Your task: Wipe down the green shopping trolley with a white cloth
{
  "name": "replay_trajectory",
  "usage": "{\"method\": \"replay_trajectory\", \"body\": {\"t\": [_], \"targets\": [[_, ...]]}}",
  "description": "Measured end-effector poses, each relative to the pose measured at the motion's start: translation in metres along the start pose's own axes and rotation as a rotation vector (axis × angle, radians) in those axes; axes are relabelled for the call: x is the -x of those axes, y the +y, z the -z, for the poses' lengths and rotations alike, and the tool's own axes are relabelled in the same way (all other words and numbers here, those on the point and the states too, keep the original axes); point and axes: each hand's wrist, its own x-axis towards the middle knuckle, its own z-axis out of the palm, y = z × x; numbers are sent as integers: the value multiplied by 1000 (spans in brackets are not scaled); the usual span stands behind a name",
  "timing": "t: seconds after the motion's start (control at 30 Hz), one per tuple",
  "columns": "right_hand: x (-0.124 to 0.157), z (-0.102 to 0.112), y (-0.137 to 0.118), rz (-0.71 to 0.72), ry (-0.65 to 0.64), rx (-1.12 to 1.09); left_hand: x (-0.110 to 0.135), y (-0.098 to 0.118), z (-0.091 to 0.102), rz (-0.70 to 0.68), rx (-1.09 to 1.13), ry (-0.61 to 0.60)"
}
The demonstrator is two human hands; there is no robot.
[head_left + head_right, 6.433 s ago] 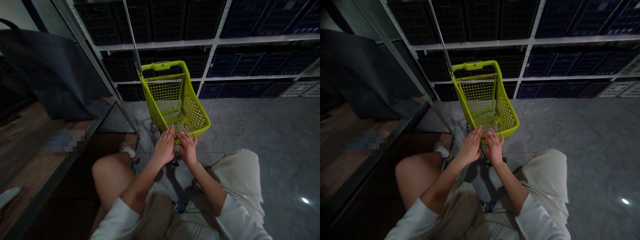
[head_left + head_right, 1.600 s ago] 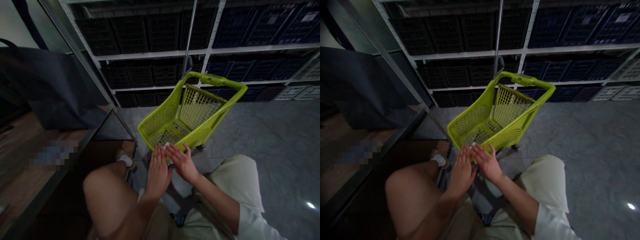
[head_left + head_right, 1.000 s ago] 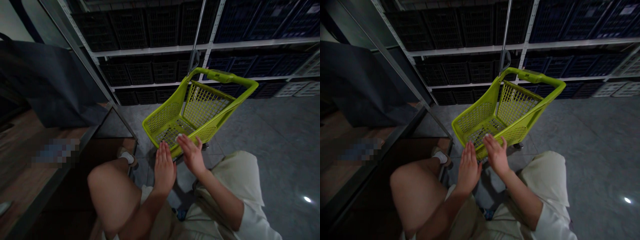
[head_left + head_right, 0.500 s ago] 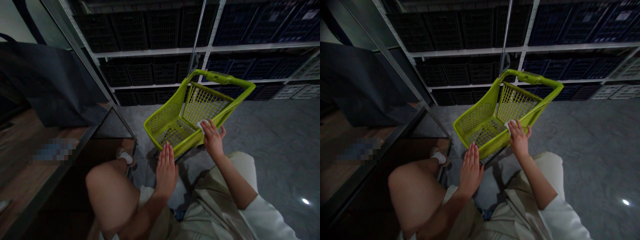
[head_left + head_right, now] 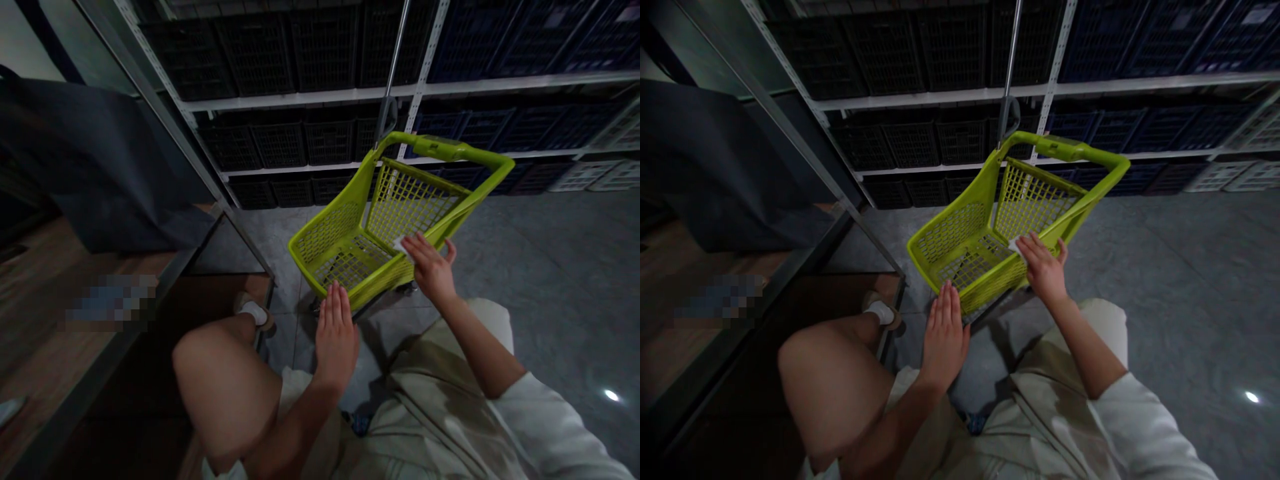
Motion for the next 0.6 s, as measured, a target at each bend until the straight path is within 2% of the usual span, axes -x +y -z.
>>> {"method": "replay_trajectory", "body": {"t": [0.07,0.13,0.27,0.33,0.4,0.47,0.53,0.6], "targets": [[-3,0,5,-79,36,36,0,2,-1,-2,-10,-2],[3,0,-19,-74,14,12,0,4,-4,-7,-13,8],[27,3,-99,166,-118,-138,1,6,-8,-9,-10,50],[33,6,-117,287,-165,-179,1,7,-9,-2,-5,64],[30,8,-106,343,-188,-175,0,7,-9,6,-5,66],[19,10,-72,309,-183,-129,-1,7,-8,10,-6,58],[7,10,-30,187,-133,-58,-2,7,-7,13,-6,44],[-2,10,-2,35,-65,7,-2,8,-7,10,-3,31]]}}
